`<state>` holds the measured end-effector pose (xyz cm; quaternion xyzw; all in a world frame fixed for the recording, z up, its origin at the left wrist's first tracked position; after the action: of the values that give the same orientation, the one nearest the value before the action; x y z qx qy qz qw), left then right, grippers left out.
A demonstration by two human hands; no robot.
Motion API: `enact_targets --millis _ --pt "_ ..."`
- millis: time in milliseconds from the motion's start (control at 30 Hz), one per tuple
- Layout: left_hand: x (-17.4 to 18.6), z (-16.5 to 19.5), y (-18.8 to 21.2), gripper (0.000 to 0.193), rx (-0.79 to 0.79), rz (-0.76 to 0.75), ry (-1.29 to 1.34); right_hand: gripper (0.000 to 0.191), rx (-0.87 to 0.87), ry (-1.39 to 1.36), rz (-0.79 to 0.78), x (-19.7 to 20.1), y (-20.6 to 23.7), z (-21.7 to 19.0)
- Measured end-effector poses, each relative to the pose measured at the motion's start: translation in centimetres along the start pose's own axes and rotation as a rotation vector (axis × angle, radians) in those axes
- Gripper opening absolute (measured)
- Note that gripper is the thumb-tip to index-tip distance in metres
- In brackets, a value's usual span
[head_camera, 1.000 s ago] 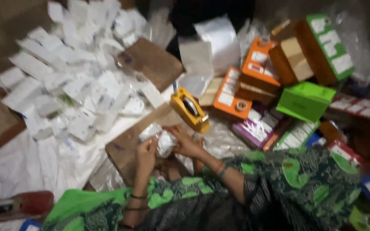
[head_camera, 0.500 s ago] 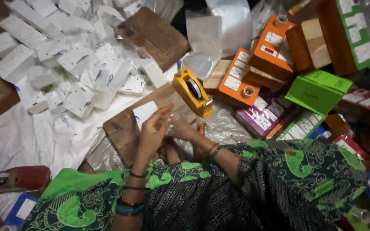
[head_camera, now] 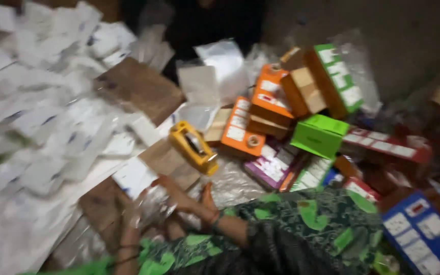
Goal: The person sits on the floor and repeatedly picks up white electrical socket units, places them into clear plastic bags, and seals the bags using a handheld tape dispenser. The sealed units are placed on a nearby pile.
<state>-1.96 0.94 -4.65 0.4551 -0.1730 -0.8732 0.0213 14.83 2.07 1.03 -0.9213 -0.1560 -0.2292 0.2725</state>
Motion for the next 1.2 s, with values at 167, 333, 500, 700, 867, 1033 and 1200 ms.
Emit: enact_targets --millis 167,333,500,700,867,1033,1200 --pt "-0.7 -0.8 1.8 0.034 0.139 -0.065 0.085 0.067 0.056 0.152 -0.192 3.8 -0.2 0.1" --pt "-3.1 -3.1 1.3 0.033 0.316 -0.211 0.236 0.111 -0.087 -0.039 -0.457 8.4 -1.7 0.0" --pt "-3.9 -3.5 1.6 0.035 0.378 -0.176 0.249 0.114 -0.054 0.025 -0.392 8.1 -0.5 0.9" --pt "-4.2 -0.9 3.3 0.045 0.303 0.191 -0.207 0.103 -0.091 -0.107 -0.262 7.3 0.4 1.4" --pt "-4.8 0.8 2.8 0.038 0.058 0.109 -0.399 0.103 -0.325 -0.402 -0.202 6.9 0.2 0.8" --pt "-5.8 1.7 1.2 0.032 -0.075 0.09 -0.693 0.1 -0.389 -0.531 -0.09 6.4 -0.7 0.6" --pt "-8.0 1.5 0.9 0.022 -0.365 -0.172 -0.788 0.088 -0.361 -0.905 0.214 9.5 -0.2 0.7"
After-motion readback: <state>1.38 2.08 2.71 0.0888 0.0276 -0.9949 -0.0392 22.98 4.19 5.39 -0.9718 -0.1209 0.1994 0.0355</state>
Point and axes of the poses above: each hand's wrist, its own y-axis away from the middle knuckle, its own x-axis out of the back of the hand, z = x × y, the point moved 2 cm from there along -y, towards the middle knuckle, and after that the axes turned 5 degrees about y, right-handed, at the moved point
